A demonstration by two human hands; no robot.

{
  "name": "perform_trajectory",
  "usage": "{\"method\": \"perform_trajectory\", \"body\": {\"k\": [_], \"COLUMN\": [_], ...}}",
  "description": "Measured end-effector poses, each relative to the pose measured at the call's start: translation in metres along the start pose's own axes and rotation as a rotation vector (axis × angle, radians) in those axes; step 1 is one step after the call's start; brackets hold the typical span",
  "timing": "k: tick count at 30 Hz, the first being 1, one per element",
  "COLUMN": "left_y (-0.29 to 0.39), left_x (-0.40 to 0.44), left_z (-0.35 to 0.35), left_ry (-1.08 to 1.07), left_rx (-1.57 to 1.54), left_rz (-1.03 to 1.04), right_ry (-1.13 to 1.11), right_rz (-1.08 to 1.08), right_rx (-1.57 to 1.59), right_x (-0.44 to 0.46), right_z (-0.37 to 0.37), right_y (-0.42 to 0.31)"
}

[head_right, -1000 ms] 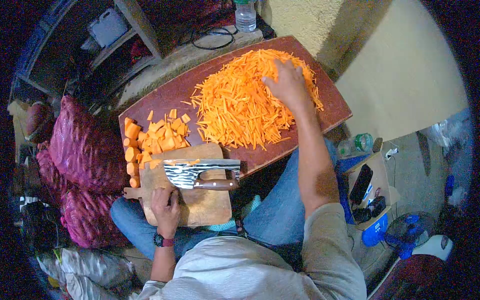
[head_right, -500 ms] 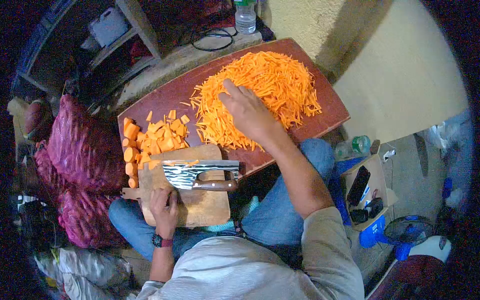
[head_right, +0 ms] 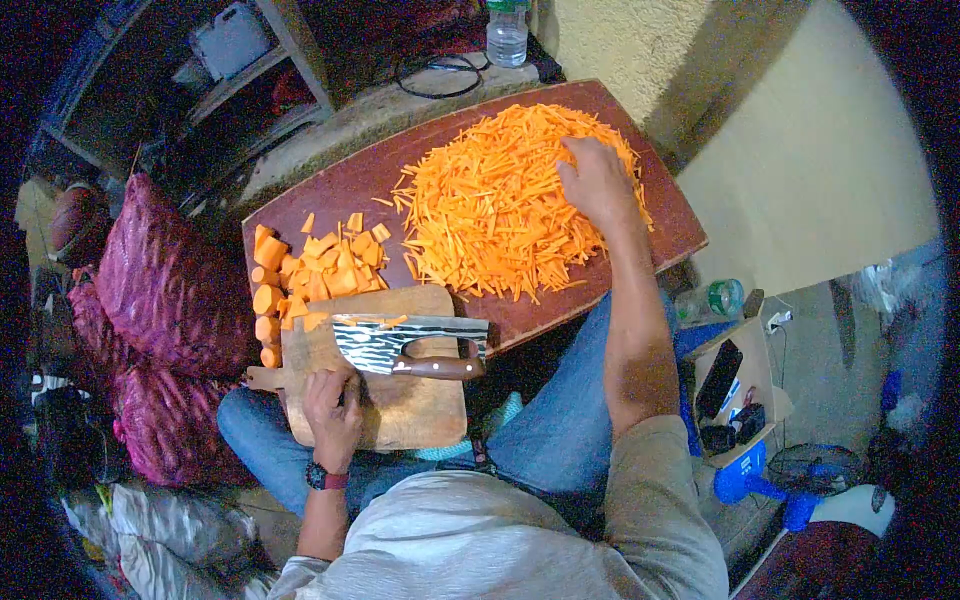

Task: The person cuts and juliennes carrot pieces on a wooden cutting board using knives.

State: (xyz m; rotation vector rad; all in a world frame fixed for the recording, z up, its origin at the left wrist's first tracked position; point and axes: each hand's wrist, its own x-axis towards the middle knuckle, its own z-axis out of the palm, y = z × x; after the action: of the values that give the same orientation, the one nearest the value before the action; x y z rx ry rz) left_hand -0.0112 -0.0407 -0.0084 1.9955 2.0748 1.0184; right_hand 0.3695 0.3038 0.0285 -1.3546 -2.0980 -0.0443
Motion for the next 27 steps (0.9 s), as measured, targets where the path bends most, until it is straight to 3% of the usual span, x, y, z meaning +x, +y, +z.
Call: {"method": "perform_trajectory", "body": {"k": [4, 6, 12, 18, 19, 21, 25, 27], "left_y": [-0.001, -0.003, -0.002, -0.002, -0.002, -0.002, -0.001, 0.000], "left_x": [-0.002, -0.003, -0.001, -0.001, -0.001, -0.001, 0.000, 0.000], "left_z": [0.000, 0.003, 0.001, 0.000, 0.000, -0.001, -0.003, -0.003], "left_ry": [-0.001, -0.006, 0.012, 0.001, 0.004, 0.005, -0.005, 0.009], "left_rx": [0.013, -0.025, -0.019, -0.010, -0.012, -0.011, -0.004, -0.038], "left_rz": [-0.003, -0.031, 0.006, 0.000, -0.003, 0.005, 0.007, 0.009], "right_ry": [-0.071, -0.168, -0.075, -0.148, -0.150, -0.002, -0.109, -0.297], "right_rz": [0.023, 0.119, 0.252, 0.374, 0.370, 0.106, 0.091, 0.193], "right_rx": [-0.096, 0.016, 0.268, 0.280, 0.279, 0.180, 0.095, 0.030], "right_x": [0.002, 0.004, -0.005, -0.002, -0.005, -0.011, -0.009, -0.007], "right_z": [-0.006, -0.013, -0.014, -0.020, -0.012, 0.005, -0.005, -0.015], "right_y": [-0.012, -0.018, -0.011, -0.008, -0.001, 0.004, -0.005, -0.015]}}
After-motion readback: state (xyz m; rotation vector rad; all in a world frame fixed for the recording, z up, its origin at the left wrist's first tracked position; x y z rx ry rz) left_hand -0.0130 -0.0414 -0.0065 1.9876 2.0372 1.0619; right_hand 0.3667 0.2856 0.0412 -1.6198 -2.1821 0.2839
